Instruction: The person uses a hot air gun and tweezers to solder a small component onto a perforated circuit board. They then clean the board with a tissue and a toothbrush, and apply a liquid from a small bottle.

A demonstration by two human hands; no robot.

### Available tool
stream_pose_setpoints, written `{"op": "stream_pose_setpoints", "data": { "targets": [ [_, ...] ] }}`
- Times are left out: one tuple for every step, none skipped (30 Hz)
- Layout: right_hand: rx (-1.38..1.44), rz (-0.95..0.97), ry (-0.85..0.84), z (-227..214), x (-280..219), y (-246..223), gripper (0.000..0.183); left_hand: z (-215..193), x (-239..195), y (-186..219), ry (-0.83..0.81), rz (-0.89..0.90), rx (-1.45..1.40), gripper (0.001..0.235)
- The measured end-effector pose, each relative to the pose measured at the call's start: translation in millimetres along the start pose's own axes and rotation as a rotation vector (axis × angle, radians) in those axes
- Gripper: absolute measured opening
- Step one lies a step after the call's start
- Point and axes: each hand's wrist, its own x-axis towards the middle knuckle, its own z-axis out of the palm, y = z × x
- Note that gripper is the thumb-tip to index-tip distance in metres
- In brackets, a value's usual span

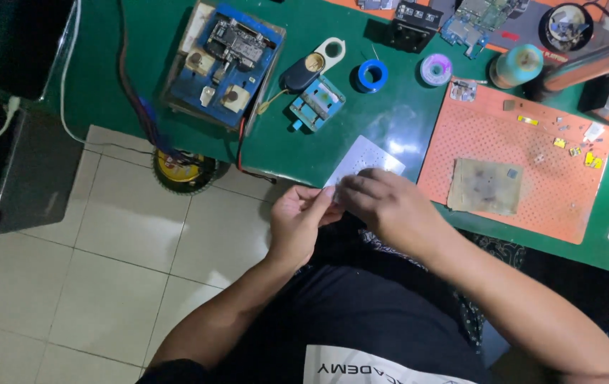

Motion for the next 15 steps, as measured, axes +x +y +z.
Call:
{"op": "stream_pose_setpoints", "data": {
  "targets": [
    [0.006, 0.009, -0.006, 2, -3, 10, 0.01, -2, 0, -3, 0.003, -0.012, 0.002, 0.02],
    [-0.056, 0.088, -0.014, 4, -3, 23, 0.011, -4, 2, -5, -0.016, -0.004, -0.015, 0.02],
    [-0.119, 0.166, -0.022, 6, -4, 35, 0.013, -5, 3, -6, -0.034, 0.003, -0.032, 0.021],
    [-0.122, 0.154, -0.015, 6, 1, 21, 0.013, -6, 4, -7, -0.034, 0.018, -0.036, 0.021],
    [-0.094, 0.128, -0.027, 7, 6, 8, 0.013, -7, 6, -7, -0.037, 0.021, -0.023, 0.018],
    [-0.058, 0.114, -0.05, 8, 8, -8, 0.012, -9, 4, -10, -0.037, 0.006, -0.009, 0.015],
    [-0.054, 0.113, -0.053, 6, 10, 0, 0.012, -9, 5, -9, -0.033, 0.004, -0.01, 0.015],
    [-0.042, 0.162, -0.056, 4, 11, 6, 0.01, -9, 5, -8, -0.048, 0.0, -0.026, 0.016],
    [-0.031, 0.21, -0.059, 1, 12, 12, 0.009, -10, 4, -7, -0.064, -0.004, -0.042, 0.018],
    [-0.034, 0.211, -0.059, 2, 7, 17, 0.009, -10, 3, -9, -0.067, -0.004, -0.042, 0.018],
    [-0.119, 0.2, -0.071, 3, 3, 21, 0.01, -11, 2, -10, -0.071, -0.003, -0.047, 0.019],
    [-0.207, 0.178, -0.076, 3, 2, 28, 0.011, -11, 4, -9, -0.075, 0.011, -0.055, 0.02],
    [-0.212, 0.168, -0.069, 3, 7, 18, 0.011, -11, 8, -10, -0.077, 0.024, -0.058, 0.02],
    [-0.164, 0.121, -0.06, 2, 8, 5, 0.01, -13, 9, -13, -0.088, 0.039, -0.061, 0.017],
    [-0.115, 0.074, -0.051, 2, 10, -7, 0.008, -15, 9, -18, -0.098, 0.053, -0.064, 0.014]
  ]
}}
